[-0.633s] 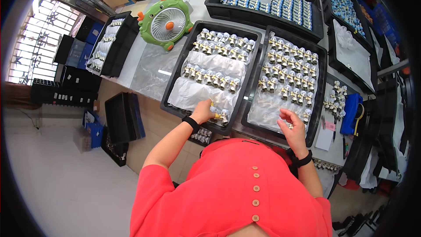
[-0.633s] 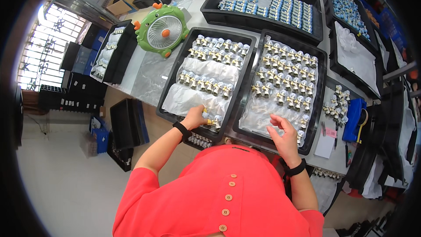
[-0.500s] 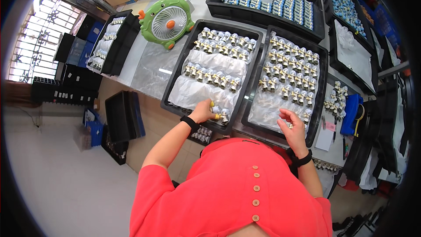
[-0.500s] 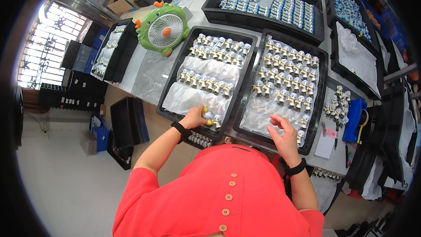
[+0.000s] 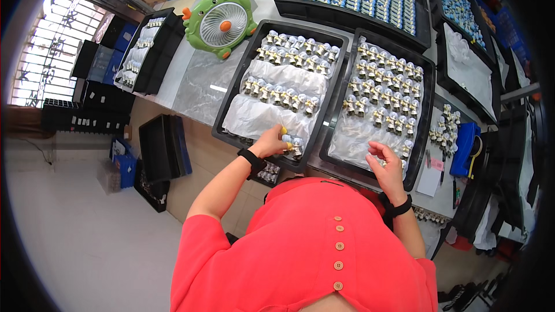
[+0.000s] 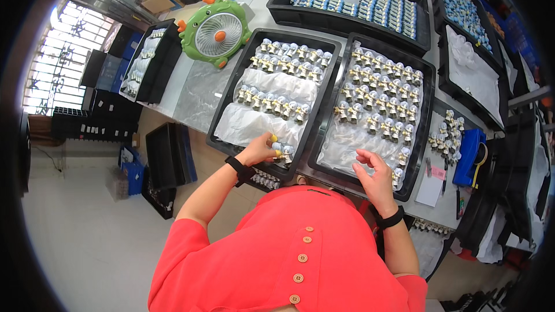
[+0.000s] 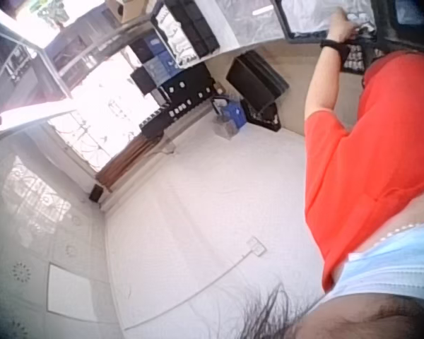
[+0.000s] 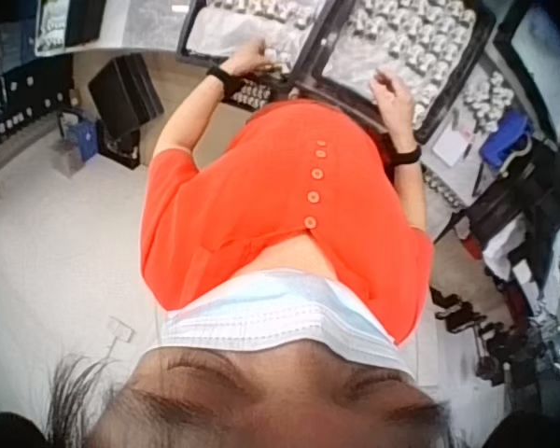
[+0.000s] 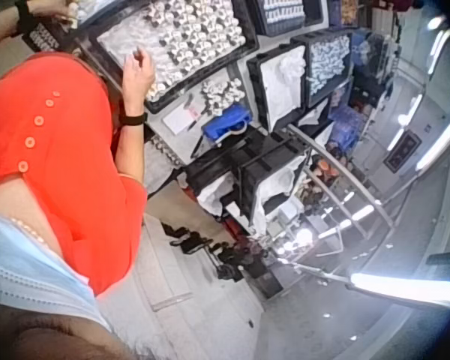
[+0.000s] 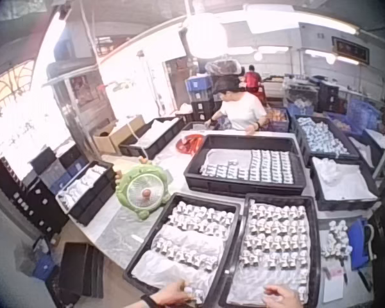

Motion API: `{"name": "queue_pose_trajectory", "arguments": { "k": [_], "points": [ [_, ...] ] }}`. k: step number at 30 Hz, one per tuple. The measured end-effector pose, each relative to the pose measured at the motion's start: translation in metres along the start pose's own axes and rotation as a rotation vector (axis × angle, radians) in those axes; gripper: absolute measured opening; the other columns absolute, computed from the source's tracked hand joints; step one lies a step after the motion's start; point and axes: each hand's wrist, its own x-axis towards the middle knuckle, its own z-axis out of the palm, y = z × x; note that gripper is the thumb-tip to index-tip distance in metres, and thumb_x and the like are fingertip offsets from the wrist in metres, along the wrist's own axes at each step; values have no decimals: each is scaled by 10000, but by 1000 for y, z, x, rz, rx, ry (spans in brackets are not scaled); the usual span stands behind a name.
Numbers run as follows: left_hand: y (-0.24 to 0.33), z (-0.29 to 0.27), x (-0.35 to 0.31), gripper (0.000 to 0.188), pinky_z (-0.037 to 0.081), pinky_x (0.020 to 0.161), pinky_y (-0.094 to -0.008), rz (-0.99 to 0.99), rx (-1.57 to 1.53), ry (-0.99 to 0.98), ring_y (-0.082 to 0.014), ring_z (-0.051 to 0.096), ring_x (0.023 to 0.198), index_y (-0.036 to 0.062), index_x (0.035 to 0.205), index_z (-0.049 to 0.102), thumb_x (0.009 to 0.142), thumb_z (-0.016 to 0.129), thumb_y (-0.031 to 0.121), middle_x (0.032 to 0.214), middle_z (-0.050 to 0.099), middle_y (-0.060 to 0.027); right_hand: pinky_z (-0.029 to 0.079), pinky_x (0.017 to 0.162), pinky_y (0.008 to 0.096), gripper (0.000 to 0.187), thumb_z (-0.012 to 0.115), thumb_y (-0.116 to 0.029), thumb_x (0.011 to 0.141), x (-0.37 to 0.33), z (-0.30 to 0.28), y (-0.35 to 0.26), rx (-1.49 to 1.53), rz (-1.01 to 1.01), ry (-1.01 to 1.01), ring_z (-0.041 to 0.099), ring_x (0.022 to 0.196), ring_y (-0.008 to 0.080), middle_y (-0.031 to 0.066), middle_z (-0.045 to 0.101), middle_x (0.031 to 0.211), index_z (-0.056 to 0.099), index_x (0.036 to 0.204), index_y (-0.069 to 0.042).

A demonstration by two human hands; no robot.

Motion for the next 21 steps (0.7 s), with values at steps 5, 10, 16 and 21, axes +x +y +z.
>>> {"name": "queue_pose_trajectory", "arguments": {
  "k": [5, 10, 16, 21],
  "points": [
    [-9, -5, 4, 412, 490, 652, -352, 81, 314, 20, -277, 618, 730, -25, 1000, 541, 641, 696, 104, 814, 622, -154, 451, 781, 286, 298, 648, -108, 791, 0, 0, 2, 11, 7, -1, 606, 850, 171, 85, 647, 904, 616, 1080, -39],
    [-9, -5, 6, 385, 482, 680, -381, 96, 394, 48, -333, 616, 767, -26, 961, 553, 641, 687, 140, 819, 627, -186, 450, 777, 285, 300, 649, -103, 786, 1, -1, 4, -8, -1, -7, 607, 848, 173, 84, 647, 907, 616, 1078, -38],
    [-1, -3, 5, 329, 461, 683, -415, 210, 465, 219, -379, 584, 770, -26, 865, 515, 627, 673, 137, 802, 597, -211, 451, 773, 284, 295, 649, -101, 786, 1, -3, 4, 1, 15, -8, 610, 858, 171, 80, 647, 909, 615, 1073, -38],
    [-13, 4, 14, 277, 446, 700, -443, 348, 507, 272, -421, 558, 808, -21, 854, 496, 634, 628, 83, 818, 580, -238, 451, 775, 285, 294, 646, -102, 791, 2, -4, 4, -3, 20, -6, 611, 857, 171, 81, 646, 911, 614, 1075, -37]
  ]
}}
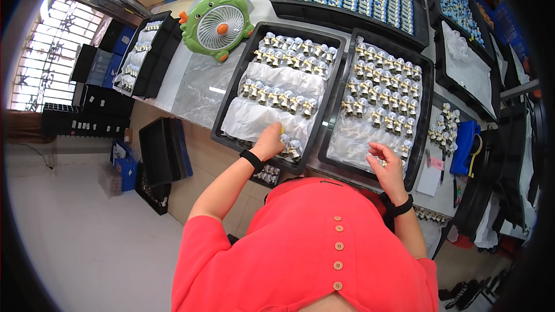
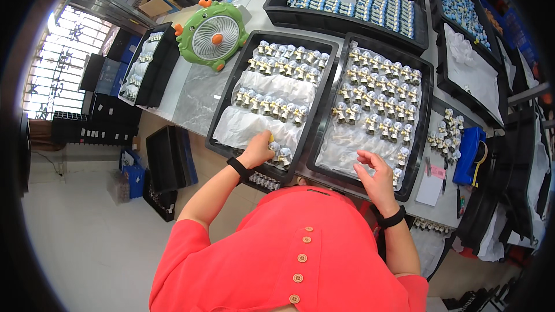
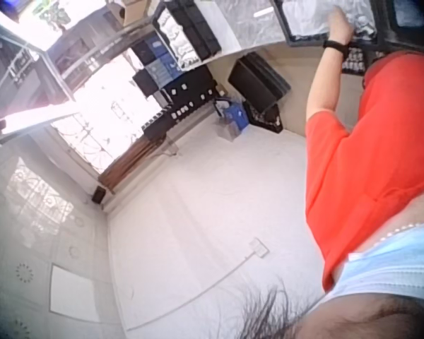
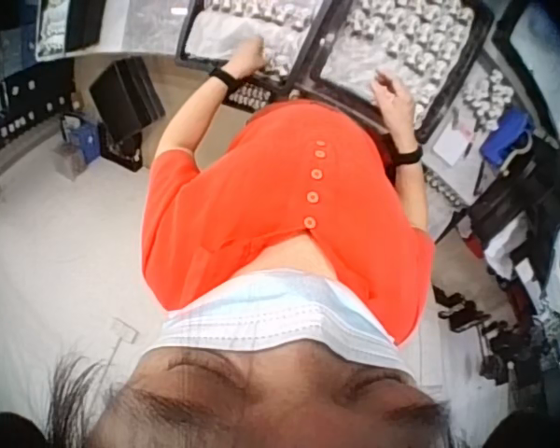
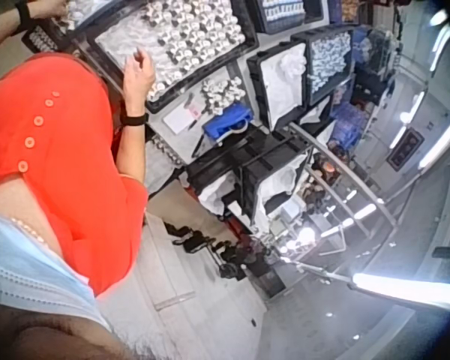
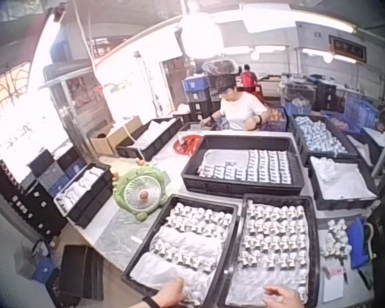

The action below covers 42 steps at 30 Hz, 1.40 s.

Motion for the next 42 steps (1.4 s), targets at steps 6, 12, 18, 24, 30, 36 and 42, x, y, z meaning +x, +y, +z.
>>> {"name": "queue_pose_trajectory", "arguments": {
  "k": [6, 12, 18, 24, 30, 36, 42],
  "points": [
    [0, -45, 1, 281, 444, 704, -440, -63, -30, -2, -427, 555, 820, -21, 878, 492, 645, 615, 78, 848, 577, -252, 451, 776, 285, 295, 642, -98, 792, 0, -3, 3, -1, 34, 2, 610, 864, 168, 85, 645, 919, 611, 1077, -28],
    [-65, -95, 6, 307, 458, 791, -463, -231, 185, 139, -424, 561, 912, -22, 949, 493, 673, 603, 58, 924, 587, -253, 452, 783, 290, 298, 642, -86, 788, 1, 2, -3, -26, 38, -19, 609, 867, 172, 91, 644, 930, 611, 1079, -23],
    [-105, -80, 1, 282, 473, 763, -480, -295, 354, 67, -416, 583, 884, -2, 946, 496, 689, 592, 65, 890, 606, -245, 457, 783, 297, 302, 642, -87, 786, 2, 10, -9, -67, 2, -22, 612, 867, 178, 99, 643, 935, 611, 1082, -30],
    [-91, -88, -2, 303, 478, 758, -474, -283, 383, 18, -413, 584, 890, 5, 980, 484, 703, 591, 68, 922, 592, -230, 458, 784, 288, 300, 639, -94, 790, 2, 14, -11, -68, 11, -38, 611, 867, 168, 91, 648, 936, 612, 1082, -29],
    [-43, -117, 8, 271, 474, 714, -496, -46, 208, 288, -440, 579, 820, 12, 960, 451, 715, 562, 44, 901, 574, -225, 456, 788, 280, 299, 635, -91, 795, 10, 23, -20, -51, -19, -72, 607, 871, 157, 82, 651, 925, 610, 1086, -25],
    [-93, -84, 22, 285, 480, 727, -470, -99, 375, 137, -394, 589, 852, 11, 986, 476, 714, 549, 55, 899, 583, -201, 458, 790, 280, 301, 639, -86, 787, 10, 35, -32, -85, -73, -99, 608, 864, 161, 85, 649, 921, 611, 1080, -23],
    [-112, -72, 6, 270, 505, 667, -463, -151, 482, 79, -389, 620, 767, 25, 991, 487, 732, 560, 51, 906, 590, -189, 464, 780, 287, 294, 650, -72, 772, 1, 44, -26, -57, -51, -97, 613, 855, 184, 96, 640, 908, 612, 1059, -20]
  ]
}}
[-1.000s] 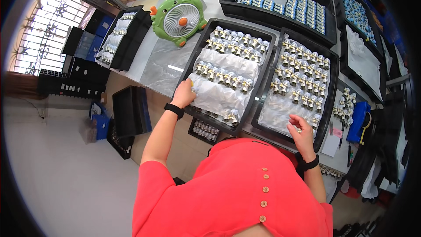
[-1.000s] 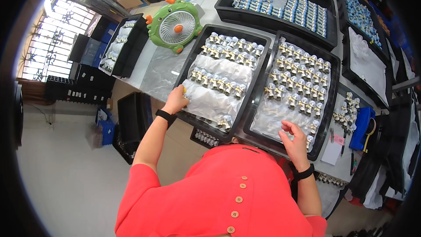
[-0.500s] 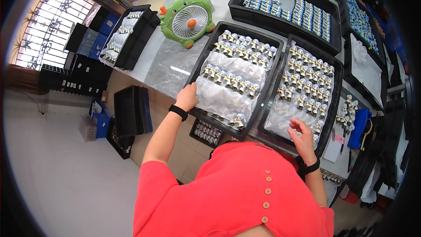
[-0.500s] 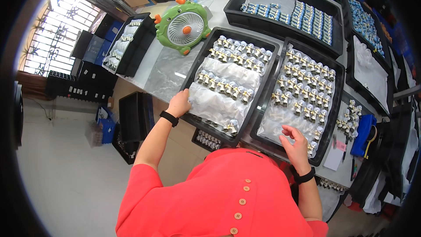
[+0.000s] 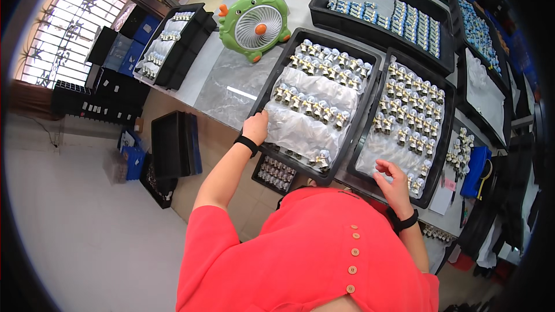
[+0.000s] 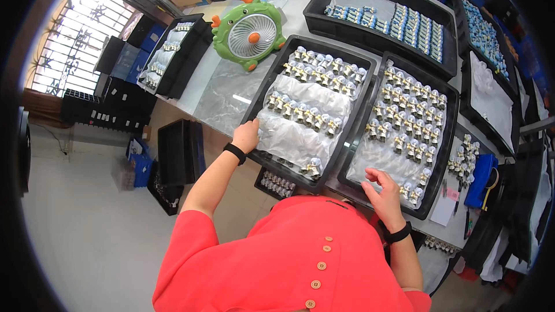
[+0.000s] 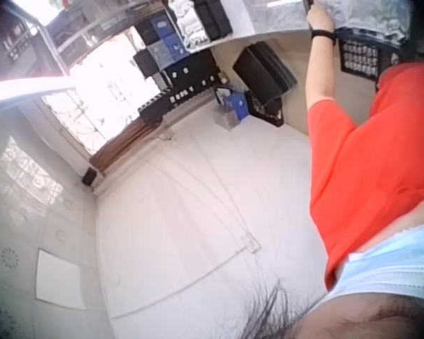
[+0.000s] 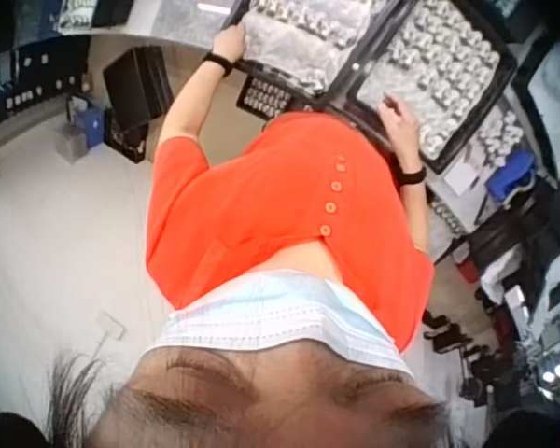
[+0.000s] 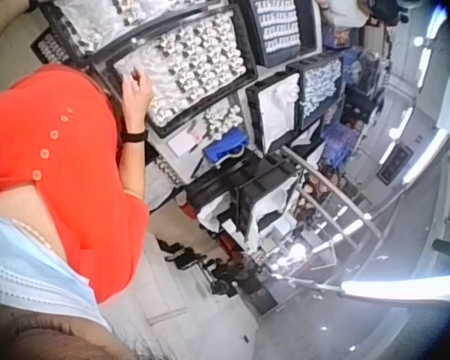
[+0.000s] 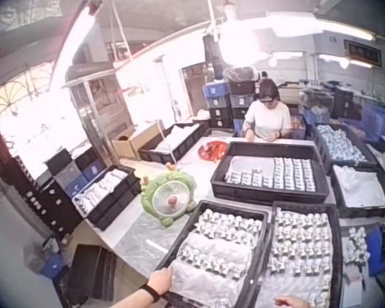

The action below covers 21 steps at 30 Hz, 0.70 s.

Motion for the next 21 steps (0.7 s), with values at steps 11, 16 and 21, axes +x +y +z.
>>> {"name": "queue_pose_trajectory", "arguments": {
  "k": [11, 16, 21],
  "points": [
    [13, -19, -6, 202, 542, 636, -400, -65, 126, 6, -330, 657, 786, 17, 962, 493, 777, 569, 45, 874, 612, -198, 467, 779, 294, 301, 653, -71, 764, -1, 2, -6, -56, -22, -31, 612, 854, 195, 104, 631, 909, 608, 1056, -14],
    [12, -25, -3, 254, 526, 701, -428, -94, -22, -18, -370, 642, 813, 24, 989, 519, 750, 600, 54, 869, 630, -211, 467, 777, 295, 301, 652, -67, 766, -3, 0, -2, -54, -28, -39, 609, 851, 196, 102, 629, 905, 607, 1058, -14],
    [-14, -48, 5, 288, 485, 782, -436, -221, -440, -26, -384, 613, 867, 51, 999, 625, 713, 648, 83, 934, 642, -203, 469, 774, 299, 299, 650, -63, 766, -4, -7, 1, -59, -12, -20, 609, 846, 199, 102, 631, 904, 607, 1059, -16]
  ]
}}
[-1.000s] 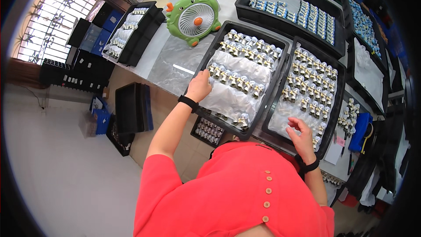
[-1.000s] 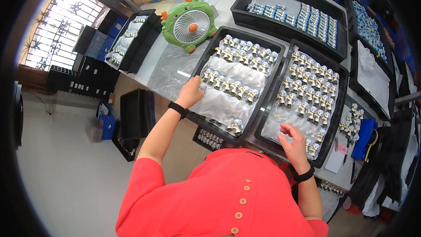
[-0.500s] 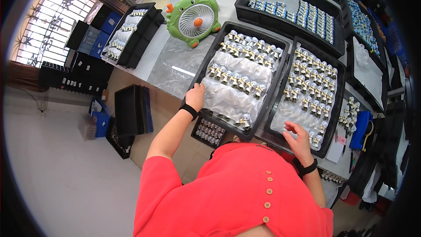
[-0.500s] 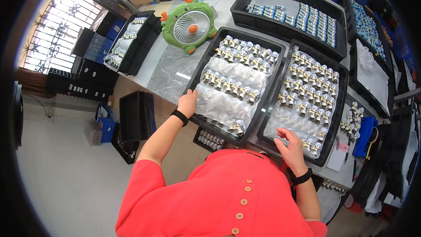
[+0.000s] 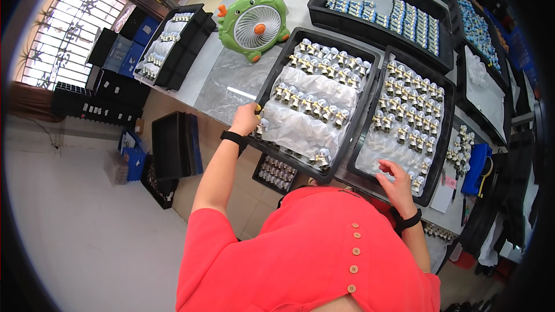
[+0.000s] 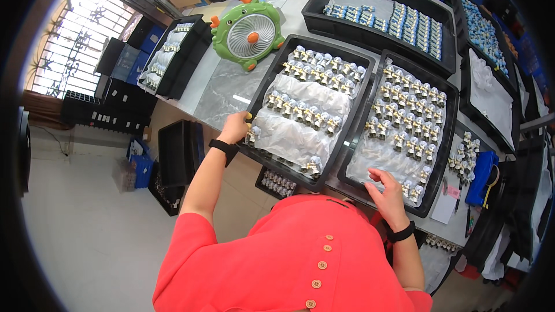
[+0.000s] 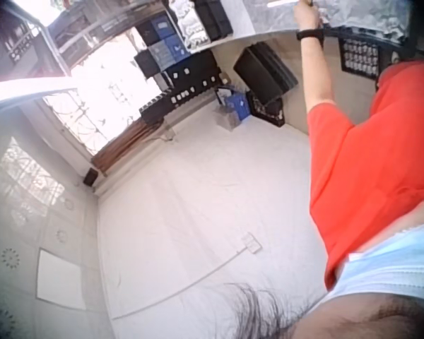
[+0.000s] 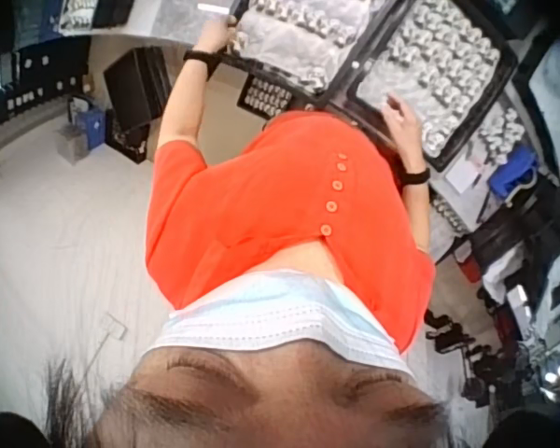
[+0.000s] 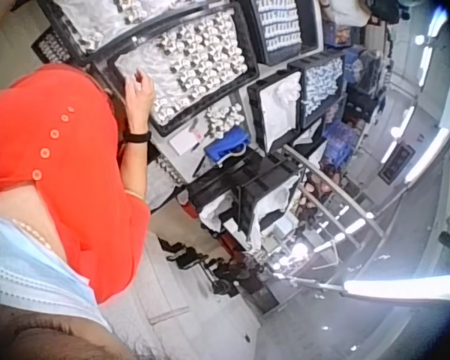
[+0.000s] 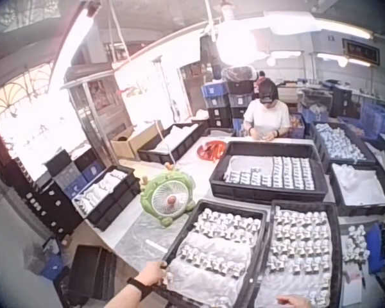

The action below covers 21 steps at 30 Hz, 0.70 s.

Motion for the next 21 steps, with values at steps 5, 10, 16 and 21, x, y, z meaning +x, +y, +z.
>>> {"name": "queue_pose_trajectory", "arguments": {
  "k": [5, 10, 16, 21],
  "points": [
    [12, -10, -11, 273, 485, 772, -427, 14, 7, -14, -363, 608, 905, 85, 1001, 657, 730, 642, 119, 939, 644, -195, 472, 772, 303, 302, 651, -72, 765, 0, -13, 9, -36, 33, 36, 612, 845, 202, 106, 636, 902, 607, 1059, -18],
    [5, 14, -17, 292, 490, 778, -446, 59, 183, -86, -372, 613, 882, 124, 1010, 665, 725, 645, 187, 918, 647, -203, 475, 774, 321, 319, 654, -119, 772, 2, -38, 32, -54, 15, 11, 616, 859, 229, 123, 642, 925, 598, 1066, -7],
    [49, 2, -41, 355, 472, 634, -371, 111, 69, 17, -290, 619, 682, 42, 1063, 627, 735, 675, 168, 714, 627, -137, 490, 776, 364, 388, 669, -180, 751, 0, -103, 109, -317, 208, 50, 624, 902, 299, 184, 637, 960, 591, 1081, 8],
    [118, 29, -71, 318, 481, 617, -341, 357, -276, -94, -237, 606, 648, 48, 1066, 621, 762, 678, 119, 748, 625, -137, 443, 869, 397, 405, 666, -126, 713, 36, -106, 122, -441, 199, 67, 557, 1024, 325, 157, 601, 1067, 584, 1096, -25]
  ]
}}
